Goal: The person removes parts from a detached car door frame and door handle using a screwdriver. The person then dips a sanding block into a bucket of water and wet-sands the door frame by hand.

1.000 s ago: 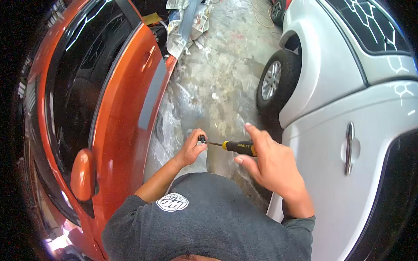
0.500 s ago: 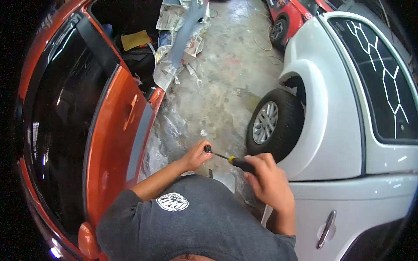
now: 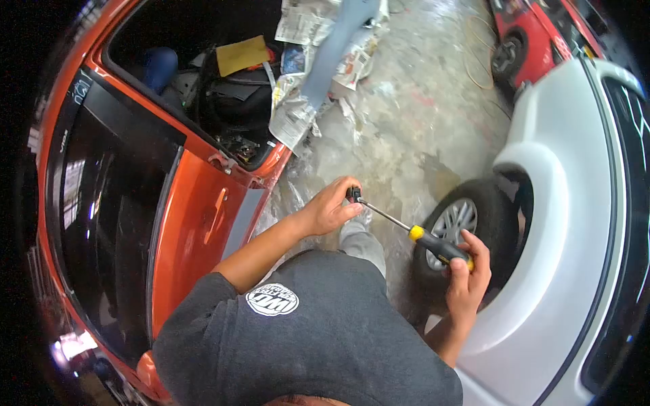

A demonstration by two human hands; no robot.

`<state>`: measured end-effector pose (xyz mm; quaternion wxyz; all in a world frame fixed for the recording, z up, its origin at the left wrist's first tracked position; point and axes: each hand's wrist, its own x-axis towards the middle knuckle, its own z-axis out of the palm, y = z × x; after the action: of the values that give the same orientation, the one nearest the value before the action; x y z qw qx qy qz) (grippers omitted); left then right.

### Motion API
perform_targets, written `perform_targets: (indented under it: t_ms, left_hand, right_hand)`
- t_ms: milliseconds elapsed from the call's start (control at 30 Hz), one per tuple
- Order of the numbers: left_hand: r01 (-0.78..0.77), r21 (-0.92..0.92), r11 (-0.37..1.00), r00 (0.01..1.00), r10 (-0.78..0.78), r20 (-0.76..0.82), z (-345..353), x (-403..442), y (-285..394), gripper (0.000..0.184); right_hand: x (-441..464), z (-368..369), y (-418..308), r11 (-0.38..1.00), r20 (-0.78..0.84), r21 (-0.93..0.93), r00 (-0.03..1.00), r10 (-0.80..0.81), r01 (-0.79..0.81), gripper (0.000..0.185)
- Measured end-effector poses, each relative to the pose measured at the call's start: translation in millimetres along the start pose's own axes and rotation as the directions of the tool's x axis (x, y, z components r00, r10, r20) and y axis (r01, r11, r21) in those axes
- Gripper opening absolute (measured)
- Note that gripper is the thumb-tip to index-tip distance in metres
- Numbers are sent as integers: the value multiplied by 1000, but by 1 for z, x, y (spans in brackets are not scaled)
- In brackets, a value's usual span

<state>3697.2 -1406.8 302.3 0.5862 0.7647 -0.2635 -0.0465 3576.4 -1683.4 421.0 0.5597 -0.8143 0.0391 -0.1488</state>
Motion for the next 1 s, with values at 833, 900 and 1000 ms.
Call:
perform_targets:
  t_ms: [833, 900, 1000]
  left_hand:
    - [778, -100, 620, 239, -440, -866, -460, 155, -262, 58]
    - [845, -142, 515, 134, -461, -877, -487, 141, -326, 62]
    - [929, -204, 308, 26, -605, -796, -525, 109, -404, 72]
  right_hand:
    - [436, 238, 83, 957, 264, -22, 921, 285, -290, 34]
    - [448, 261, 90, 940, 276, -81, 898, 342, -333, 34]
    - [456, 289, 89, 925, 259, -157, 889, 378, -347, 36]
